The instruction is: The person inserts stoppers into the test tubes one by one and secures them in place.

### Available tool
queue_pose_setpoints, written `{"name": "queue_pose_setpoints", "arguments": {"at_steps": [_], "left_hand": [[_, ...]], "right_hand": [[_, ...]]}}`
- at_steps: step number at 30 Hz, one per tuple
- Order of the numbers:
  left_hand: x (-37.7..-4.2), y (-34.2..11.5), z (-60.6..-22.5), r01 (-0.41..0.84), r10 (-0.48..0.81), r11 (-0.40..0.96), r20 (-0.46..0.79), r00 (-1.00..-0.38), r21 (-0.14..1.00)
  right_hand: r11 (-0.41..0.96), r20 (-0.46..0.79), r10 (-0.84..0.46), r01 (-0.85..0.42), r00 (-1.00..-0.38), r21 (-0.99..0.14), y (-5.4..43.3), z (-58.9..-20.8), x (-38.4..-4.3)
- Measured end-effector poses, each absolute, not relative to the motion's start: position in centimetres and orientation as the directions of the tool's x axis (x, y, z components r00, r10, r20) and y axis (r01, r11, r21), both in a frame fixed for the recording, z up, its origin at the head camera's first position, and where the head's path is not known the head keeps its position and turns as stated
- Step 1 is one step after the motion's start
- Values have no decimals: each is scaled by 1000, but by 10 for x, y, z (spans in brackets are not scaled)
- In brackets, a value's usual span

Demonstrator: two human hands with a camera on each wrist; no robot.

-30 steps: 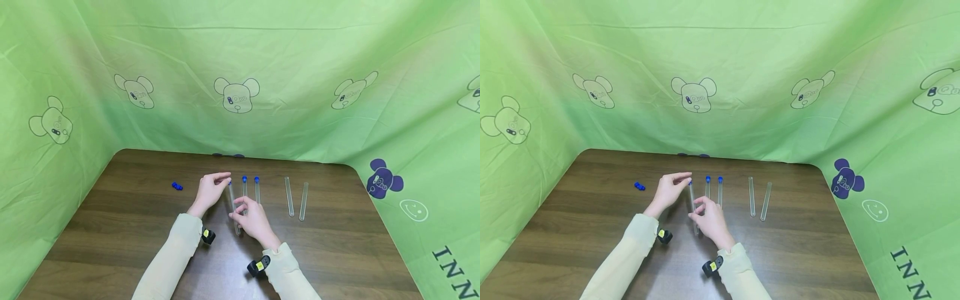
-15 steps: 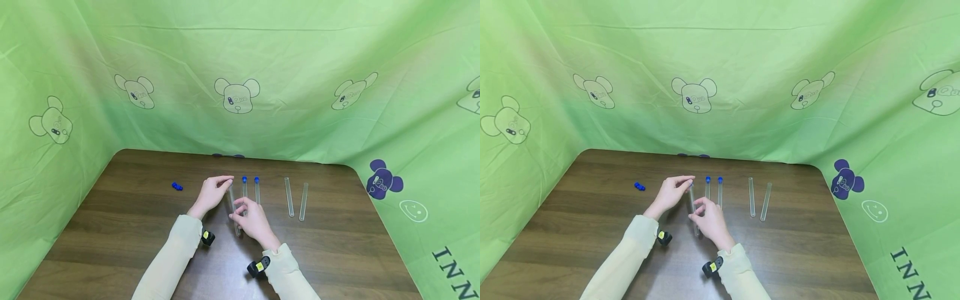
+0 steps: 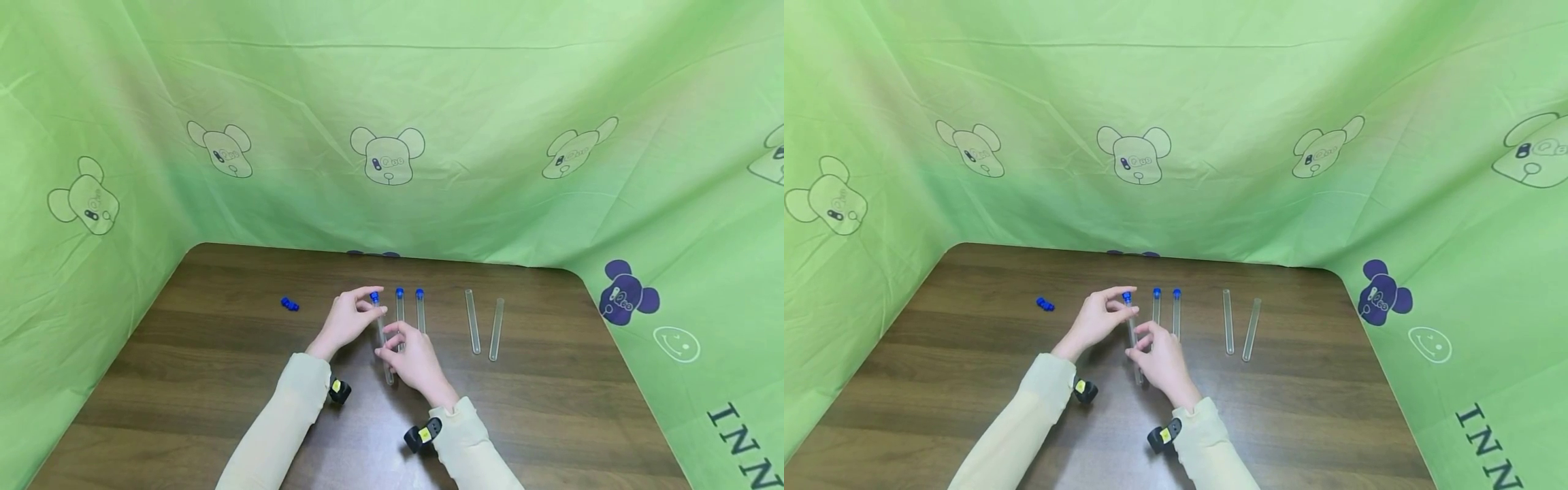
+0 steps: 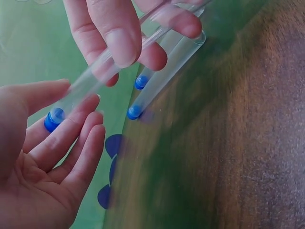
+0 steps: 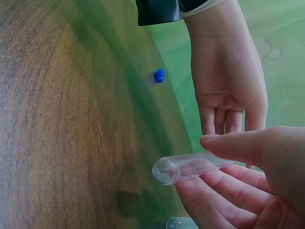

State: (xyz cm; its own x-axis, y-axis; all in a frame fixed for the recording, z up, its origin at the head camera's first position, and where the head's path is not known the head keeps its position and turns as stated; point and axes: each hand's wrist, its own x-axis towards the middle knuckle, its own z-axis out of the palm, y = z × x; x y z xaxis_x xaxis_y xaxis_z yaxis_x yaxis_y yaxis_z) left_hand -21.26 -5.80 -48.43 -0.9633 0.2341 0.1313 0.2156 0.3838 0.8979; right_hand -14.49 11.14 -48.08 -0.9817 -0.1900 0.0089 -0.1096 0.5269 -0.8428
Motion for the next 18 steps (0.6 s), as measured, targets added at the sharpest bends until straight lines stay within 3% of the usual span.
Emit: {"name": "queue_pose_setpoints", "arguments": {"at_steps": [9, 18], "left_hand": [[-215, -59, -482, 234, 226, 379, 156, -962, 895], [-218, -60, -478, 260, 233, 345, 186, -955, 902]], "right_hand": [[534, 24, -206, -133, -978, -835, 113, -486, -145], [518, -13, -301, -153, -953, -842, 114, -493, -143]]}}
